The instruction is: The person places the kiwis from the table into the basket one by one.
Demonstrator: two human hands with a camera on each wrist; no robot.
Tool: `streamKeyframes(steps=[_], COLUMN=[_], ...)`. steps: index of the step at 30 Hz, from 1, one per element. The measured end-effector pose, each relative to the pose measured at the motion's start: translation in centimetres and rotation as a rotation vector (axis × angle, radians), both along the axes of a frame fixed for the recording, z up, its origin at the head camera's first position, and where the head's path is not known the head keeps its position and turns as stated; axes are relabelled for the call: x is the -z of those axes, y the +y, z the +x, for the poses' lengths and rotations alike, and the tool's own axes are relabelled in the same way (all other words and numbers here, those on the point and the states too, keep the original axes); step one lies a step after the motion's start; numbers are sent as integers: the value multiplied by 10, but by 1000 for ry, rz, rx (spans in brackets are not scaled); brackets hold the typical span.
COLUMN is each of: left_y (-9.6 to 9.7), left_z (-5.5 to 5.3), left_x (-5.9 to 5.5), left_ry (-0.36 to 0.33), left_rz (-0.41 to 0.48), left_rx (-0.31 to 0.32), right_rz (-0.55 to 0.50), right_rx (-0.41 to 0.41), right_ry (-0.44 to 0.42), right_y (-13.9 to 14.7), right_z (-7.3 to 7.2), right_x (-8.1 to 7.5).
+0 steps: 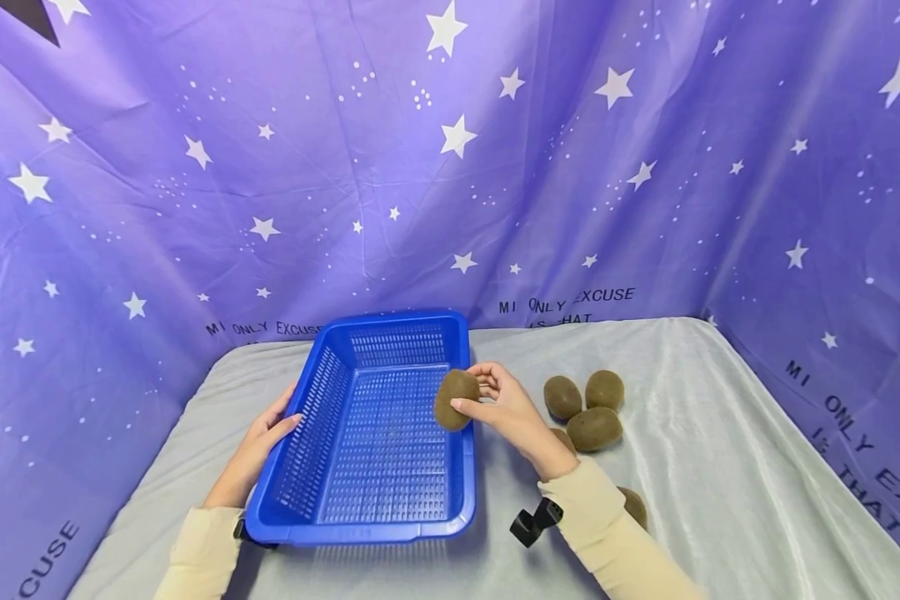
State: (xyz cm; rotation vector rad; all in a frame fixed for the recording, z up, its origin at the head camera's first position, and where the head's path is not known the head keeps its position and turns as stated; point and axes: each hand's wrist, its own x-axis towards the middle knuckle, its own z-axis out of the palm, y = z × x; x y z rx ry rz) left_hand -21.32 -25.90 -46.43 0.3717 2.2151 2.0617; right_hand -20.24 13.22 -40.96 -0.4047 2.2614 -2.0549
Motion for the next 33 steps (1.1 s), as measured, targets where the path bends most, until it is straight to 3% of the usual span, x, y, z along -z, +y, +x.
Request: streamKeyframes(steps=[17,25,33], left_y=[-2,-1,0], left_z=[-1,0,0], left_x=[0,0,-1], left_ry=[10,-2,-10], left_rz=[-3,1,6], left_rx=[13,9,5], right_rz=[24,146,169], right_rx=[-59,-27,5], right_ry=[41,116,149], right_y=[-14,-18,-19], right_z=[-5,-3,-3], right_x=[4,6,8])
